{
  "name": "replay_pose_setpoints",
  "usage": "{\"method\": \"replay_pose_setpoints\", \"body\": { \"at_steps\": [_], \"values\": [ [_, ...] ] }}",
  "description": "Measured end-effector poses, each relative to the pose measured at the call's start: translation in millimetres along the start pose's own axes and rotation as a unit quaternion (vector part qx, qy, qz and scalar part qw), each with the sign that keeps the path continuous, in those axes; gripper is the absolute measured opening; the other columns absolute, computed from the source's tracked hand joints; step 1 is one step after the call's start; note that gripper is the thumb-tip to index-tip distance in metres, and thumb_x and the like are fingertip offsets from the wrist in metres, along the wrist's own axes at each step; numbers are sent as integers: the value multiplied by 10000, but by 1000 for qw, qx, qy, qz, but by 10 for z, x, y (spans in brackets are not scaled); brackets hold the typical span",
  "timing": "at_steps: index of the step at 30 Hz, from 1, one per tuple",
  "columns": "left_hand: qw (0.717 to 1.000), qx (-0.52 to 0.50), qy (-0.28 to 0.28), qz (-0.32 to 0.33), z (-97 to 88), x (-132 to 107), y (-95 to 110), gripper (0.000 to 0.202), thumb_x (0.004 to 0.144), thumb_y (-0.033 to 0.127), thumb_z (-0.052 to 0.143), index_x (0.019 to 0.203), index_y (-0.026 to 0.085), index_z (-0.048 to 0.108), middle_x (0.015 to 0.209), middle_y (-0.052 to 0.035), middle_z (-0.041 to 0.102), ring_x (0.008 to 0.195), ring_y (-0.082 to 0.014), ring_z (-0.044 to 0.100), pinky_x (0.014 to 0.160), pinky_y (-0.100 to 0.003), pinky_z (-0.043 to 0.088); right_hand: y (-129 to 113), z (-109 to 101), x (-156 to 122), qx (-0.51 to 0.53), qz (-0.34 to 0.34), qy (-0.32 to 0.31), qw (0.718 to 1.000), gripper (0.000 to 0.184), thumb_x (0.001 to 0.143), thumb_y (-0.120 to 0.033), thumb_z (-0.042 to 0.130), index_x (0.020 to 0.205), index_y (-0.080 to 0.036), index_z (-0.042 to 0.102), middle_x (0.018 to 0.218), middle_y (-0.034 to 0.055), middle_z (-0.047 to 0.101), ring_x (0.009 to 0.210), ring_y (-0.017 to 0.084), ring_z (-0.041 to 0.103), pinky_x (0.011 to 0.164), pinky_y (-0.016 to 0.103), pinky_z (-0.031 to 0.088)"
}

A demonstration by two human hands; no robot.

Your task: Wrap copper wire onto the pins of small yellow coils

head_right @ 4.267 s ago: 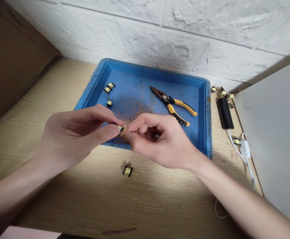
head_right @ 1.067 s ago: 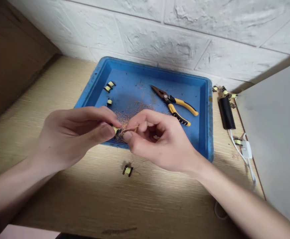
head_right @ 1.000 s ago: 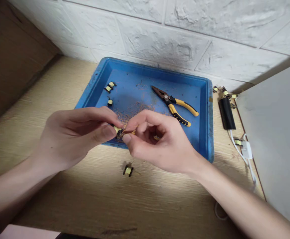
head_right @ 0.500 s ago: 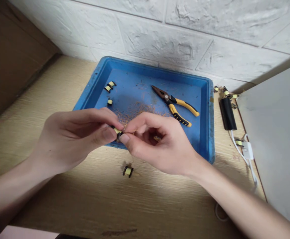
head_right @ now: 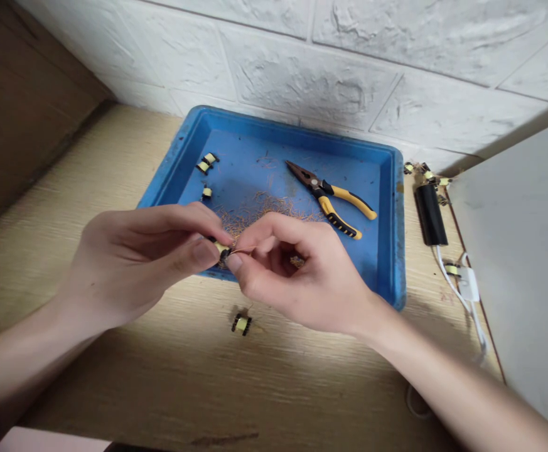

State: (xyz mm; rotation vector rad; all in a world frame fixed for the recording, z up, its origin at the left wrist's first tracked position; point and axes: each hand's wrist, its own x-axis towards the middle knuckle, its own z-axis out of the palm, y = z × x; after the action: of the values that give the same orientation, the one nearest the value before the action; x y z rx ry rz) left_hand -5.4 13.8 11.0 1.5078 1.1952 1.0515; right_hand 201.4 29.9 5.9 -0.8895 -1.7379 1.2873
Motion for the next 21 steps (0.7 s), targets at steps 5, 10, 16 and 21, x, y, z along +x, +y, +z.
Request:
{"method": "replay_pose_setpoints", "body": {
  "at_steps": [5,10,16,21],
  "values": [
    [1000,-8,-9,-5,-8,10,9,36,894,281,830,873,307,840,819,67,813,756,-94,735,638,-133,546,3,16,-12,-30,-38,18,999,122,891,-147,758,816,-216,690,654,-34,636,590,98,542,503,238,411],
    [1000,-12,-10,-12,-23,11,10,47,886,265,828,855,298,841,787,65,806,733,-97,732,629,-125,554,-7,28,-29,-61,-70,35,995,79,916,-184,759,866,-213,705,597,-51,578,563,96,534,488,236,403],
    [999,-42,-17,-20,-7,17,3,71,885,242,823,847,300,838,792,78,810,737,-78,731,648,-93,557,13,18,-31,-84,-88,34,992,103,949,-252,762,866,-213,715,669,-29,629,601,101,556,510,241,420],
    [999,-42,-17,-17,0,14,14,66,887,239,828,870,301,839,809,77,815,741,-79,735,601,-92,532,5,10,-32,-66,-72,21,995,91,948,-222,770,874,-220,716,645,-46,594,575,91,509,495,232,387]
  ]
}}
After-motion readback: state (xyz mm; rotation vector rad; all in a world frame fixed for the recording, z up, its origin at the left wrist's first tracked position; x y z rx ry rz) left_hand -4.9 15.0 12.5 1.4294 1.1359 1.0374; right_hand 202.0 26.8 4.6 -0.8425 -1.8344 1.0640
